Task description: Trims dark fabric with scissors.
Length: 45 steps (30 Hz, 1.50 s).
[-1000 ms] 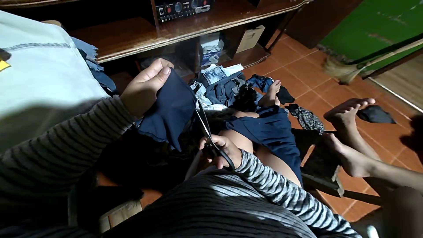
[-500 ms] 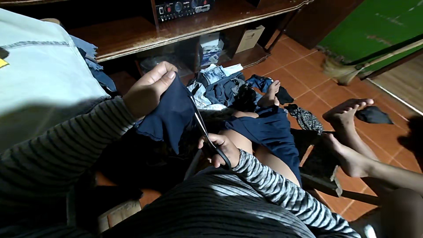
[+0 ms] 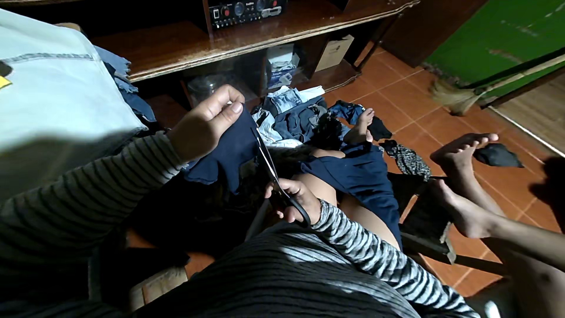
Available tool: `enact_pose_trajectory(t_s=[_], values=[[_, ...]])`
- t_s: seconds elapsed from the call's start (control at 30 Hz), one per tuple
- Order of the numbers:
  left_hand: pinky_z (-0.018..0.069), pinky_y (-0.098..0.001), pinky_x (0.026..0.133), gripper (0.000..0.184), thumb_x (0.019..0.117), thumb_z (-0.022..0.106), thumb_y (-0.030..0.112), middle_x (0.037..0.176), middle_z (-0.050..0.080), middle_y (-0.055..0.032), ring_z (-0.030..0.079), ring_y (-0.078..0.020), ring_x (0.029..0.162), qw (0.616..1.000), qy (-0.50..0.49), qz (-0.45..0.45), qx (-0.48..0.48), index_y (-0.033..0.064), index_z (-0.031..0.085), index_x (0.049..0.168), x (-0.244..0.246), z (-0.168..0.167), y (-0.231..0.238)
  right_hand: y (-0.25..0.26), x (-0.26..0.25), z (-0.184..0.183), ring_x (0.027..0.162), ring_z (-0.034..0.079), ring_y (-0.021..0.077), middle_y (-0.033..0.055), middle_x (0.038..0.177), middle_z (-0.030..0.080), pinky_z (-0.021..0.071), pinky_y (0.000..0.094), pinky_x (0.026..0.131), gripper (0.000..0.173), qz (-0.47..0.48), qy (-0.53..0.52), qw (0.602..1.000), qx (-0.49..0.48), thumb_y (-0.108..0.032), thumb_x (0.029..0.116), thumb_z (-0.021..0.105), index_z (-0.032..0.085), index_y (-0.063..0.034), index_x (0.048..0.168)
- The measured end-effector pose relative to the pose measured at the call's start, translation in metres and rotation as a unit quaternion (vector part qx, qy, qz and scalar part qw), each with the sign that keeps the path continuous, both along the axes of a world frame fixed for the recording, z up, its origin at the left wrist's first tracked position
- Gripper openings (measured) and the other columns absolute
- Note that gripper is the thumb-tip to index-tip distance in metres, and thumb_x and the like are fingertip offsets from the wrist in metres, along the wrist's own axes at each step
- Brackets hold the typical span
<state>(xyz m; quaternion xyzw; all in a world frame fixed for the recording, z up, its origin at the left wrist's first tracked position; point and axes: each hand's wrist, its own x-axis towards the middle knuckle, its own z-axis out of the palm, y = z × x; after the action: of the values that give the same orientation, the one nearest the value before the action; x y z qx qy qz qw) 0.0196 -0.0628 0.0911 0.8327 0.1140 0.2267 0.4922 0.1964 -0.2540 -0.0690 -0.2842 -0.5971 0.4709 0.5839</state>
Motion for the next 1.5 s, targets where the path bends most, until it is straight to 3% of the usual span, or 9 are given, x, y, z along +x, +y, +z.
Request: enact_pose_trajectory(t_s=[0.37,0.5,0.63,0.77,0.97,1.1,1.17,1.27,1.5], values=[[0.0536,-0.0159,0.072,0.016,0.1097,0.038,0.015,0.085,0.062,0.0071,0.062,0.0016,0.078,0.999,-0.003,-0.033,0.019,0.0121,0.053,0.106,0.000,-0.004,-0.001,0.000,0.000,0.002,0.060,0.056,-0.0030,-0.0093,0.077,0.062,0.0487,0.0164,0.054,0.047,0.003,0.011,1.000,-0.024,-0.048,0.0873,0.078,0.068,-0.0086,0.111],[0.0472,-0.0123,0.067,0.016,0.1082,0.041,0.015,0.080,0.056,0.0096,0.055,0.0045,0.072,0.999,0.001,-0.025,0.039,0.0120,0.056,0.103,0.000,-0.004,0.003,-0.003,0.000,0.003,0.060,0.056,-0.0034,-0.0098,0.077,0.062,0.0487,0.0162,0.053,0.045,-0.003,0.012,0.999,-0.029,-0.046,0.0881,0.078,0.068,-0.0093,0.111],[0.0459,-0.0111,0.055,0.012,0.1022,0.053,0.013,0.067,0.060,0.0113,0.056,0.0058,0.060,0.995,0.067,-0.077,0.023,0.0131,0.063,0.095,-0.004,-0.002,0.016,-0.005,0.006,0.007,0.061,0.059,-0.0012,-0.0093,0.078,0.065,0.0517,0.0186,0.054,0.042,-0.003,0.037,0.999,-0.021,-0.047,0.0892,0.076,0.068,-0.0127,0.112],[0.0402,-0.0146,0.052,0.015,0.0993,0.060,0.012,0.063,0.055,0.0076,0.050,0.0020,0.056,0.971,0.203,-0.113,0.045,0.0105,0.065,0.085,-0.011,-0.001,0.039,-0.008,0.014,0.008,0.061,0.061,0.0020,-0.0075,0.076,0.067,0.0536,0.0219,0.056,0.045,-0.006,0.052,0.998,-0.020,-0.051,0.0898,0.074,0.069,-0.0142,0.115],[0.0524,-0.0175,0.064,0.008,0.0983,0.061,0.003,0.079,0.068,0.0012,0.064,-0.0028,0.070,0.957,0.270,-0.104,0.010,0.0069,0.068,0.100,-0.018,0.007,0.054,-0.008,0.015,0.006,0.060,0.061,0.0027,-0.0070,0.076,0.067,0.0540,0.0225,0.056,0.045,-0.010,0.065,0.998,-0.021,-0.050,0.0905,0.074,0.069,-0.0140,0.116],[0.0566,-0.0180,0.074,0.013,0.0967,0.058,0.010,0.090,0.071,0.0059,0.066,0.0012,0.079,0.988,0.150,-0.037,-0.009,0.0084,0.068,0.105,-0.023,-0.006,0.069,-0.008,0.018,0.000,0.059,0.061,0.0031,-0.0073,0.074,0.067,0.0544,0.0232,0.055,0.044,-0.011,0.072,0.997,-0.031,-0.050,0.0903,0.074,0.069,-0.0145,0.116],[0.0559,-0.0157,0.070,0.014,0.1009,0.050,0.010,0.085,0.071,0.0123,0.066,0.0050,0.076,0.998,0.031,-0.015,-0.047,0.0126,0.064,0.105,-0.020,-0.009,0.067,-0.008,0.018,-0.003,0.058,0.061,0.0026,-0.0076,0.074,0.066,0.0543,0.0225,0.054,0.044,-0.005,0.067,0.997,-0.041,-0.050,0.0900,0.074,0.068,-0.0141,0.114],[0.0595,-0.0208,0.076,0.025,0.1081,0.035,0.013,0.087,0.069,0.0134,0.068,0.0017,0.081,0.990,-0.096,0.001,-0.108,0.0188,0.059,0.108,-0.014,0.003,0.051,-0.008,0.015,-0.005,0.059,0.061,0.0011,-0.0078,0.076,0.067,0.0537,0.0206,0.054,0.043,0.004,0.058,0.997,-0.050,-0.047,0.0894,0.076,0.068,-0.0126,0.113],[0.0564,-0.0160,0.077,0.022,0.1105,0.029,0.014,0.088,0.063,0.0149,0.064,0.0053,0.083,0.988,-0.119,0.057,-0.075,0.0189,0.051,0.111,-0.004,0.016,0.008,-0.007,0.007,-0.004,0.062,0.060,-0.0019,-0.0092,0.080,0.066,0.0522,0.0174,0.055,0.042,0.028,0.044,0.998,-0.041,-0.045,0.0898,0.077,0.067,-0.0114,0.113]])
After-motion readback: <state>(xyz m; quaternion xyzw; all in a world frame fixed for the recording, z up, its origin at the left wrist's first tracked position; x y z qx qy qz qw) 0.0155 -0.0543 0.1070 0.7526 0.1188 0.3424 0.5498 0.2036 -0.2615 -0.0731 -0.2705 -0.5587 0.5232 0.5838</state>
